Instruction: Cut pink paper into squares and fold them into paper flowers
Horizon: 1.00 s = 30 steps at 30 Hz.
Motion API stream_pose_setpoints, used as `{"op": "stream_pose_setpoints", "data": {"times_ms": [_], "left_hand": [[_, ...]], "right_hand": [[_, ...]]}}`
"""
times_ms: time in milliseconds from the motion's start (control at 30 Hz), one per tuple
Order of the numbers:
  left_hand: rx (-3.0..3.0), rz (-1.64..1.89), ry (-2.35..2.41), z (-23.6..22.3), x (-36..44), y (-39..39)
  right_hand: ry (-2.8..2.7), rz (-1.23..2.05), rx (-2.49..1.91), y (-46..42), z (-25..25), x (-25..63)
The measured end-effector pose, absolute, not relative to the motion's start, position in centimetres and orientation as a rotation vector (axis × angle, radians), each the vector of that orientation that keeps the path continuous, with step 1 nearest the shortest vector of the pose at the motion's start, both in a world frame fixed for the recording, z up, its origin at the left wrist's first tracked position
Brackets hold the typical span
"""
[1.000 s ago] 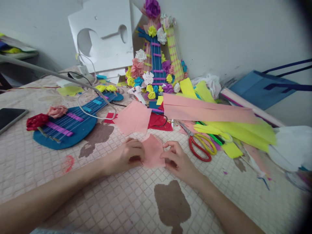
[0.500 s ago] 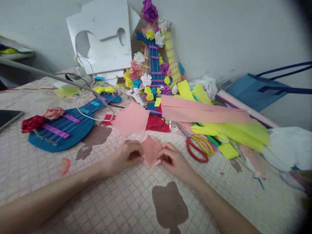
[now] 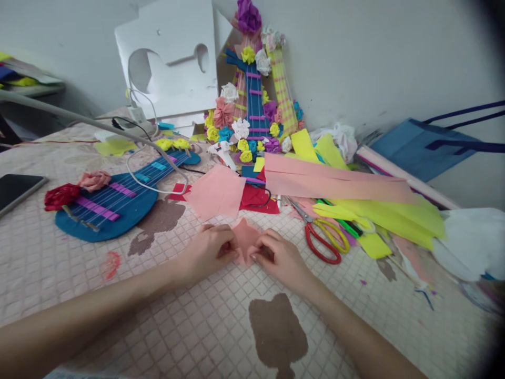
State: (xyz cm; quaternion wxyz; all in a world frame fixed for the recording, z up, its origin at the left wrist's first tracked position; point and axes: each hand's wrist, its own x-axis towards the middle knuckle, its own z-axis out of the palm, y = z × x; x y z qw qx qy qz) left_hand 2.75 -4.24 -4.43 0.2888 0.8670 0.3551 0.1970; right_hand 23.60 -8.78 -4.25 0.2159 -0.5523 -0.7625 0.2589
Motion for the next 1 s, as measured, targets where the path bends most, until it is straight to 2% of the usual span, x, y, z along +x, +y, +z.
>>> {"op": "stream_pose_setpoints", "data": {"times_ms": [267, 400, 700, 1000], "left_hand": [[2.29, 0.408, 0.665, -4.0, 1.2, -3.8], [2.248, 0.431, 0.698, -4.2, 1.1, -3.6], [2.295, 0.545, 0.84, -5.3, 2.2, -3.9], [2.272, 0.497, 1.078, -4.5, 3.6, -4.9]], "right_hand": [[-2.239, 1.0, -1.216, -9.1, -2.9, 25.6], [-2.179, 1.079, -1.202, -8.8, -3.3, 26.1], [-2.059, 0.747, -1.466, -9.3, -4.6, 23.8], [-2.019, 0.636, -1.533, -9.6, -5.1, 22.8]]}}
